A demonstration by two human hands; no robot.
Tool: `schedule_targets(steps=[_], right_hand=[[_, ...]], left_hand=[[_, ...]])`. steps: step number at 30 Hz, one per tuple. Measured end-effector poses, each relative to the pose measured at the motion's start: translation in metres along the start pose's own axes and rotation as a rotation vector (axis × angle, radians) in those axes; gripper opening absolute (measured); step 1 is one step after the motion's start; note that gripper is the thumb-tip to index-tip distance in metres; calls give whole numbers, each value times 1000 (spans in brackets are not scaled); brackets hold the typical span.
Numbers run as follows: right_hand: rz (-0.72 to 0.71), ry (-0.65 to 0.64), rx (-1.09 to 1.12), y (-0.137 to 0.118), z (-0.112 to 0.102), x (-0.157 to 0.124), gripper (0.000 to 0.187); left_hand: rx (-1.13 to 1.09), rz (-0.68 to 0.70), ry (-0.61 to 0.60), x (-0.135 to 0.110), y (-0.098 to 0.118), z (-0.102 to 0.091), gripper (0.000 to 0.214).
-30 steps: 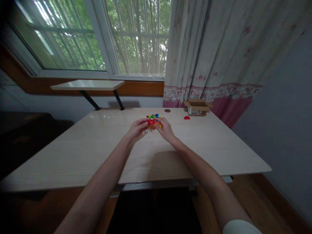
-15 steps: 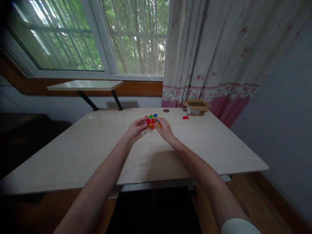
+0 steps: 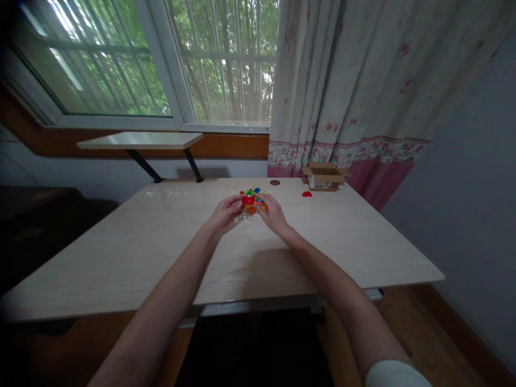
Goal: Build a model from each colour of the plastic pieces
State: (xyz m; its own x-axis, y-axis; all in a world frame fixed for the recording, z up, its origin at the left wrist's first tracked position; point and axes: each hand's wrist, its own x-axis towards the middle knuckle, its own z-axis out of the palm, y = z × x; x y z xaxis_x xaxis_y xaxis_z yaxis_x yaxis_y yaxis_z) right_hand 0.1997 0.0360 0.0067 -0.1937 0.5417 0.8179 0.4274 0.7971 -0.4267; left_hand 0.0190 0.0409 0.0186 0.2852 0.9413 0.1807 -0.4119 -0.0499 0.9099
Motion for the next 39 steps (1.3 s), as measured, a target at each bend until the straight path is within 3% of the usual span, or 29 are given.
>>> schedule_targets(steps=[12, 31, 39], right_hand=[[23, 10, -10, -4, 0, 0, 24], [-54, -32, -50, -2, 0, -1, 33], [-16, -64, -43, -6, -4, 1, 32]], left_hand=[[121, -52, -38, -4, 4, 7, 39], [84, -179, 7, -3, -4, 10, 43], [113, -193, -2, -2, -6, 9, 43]])
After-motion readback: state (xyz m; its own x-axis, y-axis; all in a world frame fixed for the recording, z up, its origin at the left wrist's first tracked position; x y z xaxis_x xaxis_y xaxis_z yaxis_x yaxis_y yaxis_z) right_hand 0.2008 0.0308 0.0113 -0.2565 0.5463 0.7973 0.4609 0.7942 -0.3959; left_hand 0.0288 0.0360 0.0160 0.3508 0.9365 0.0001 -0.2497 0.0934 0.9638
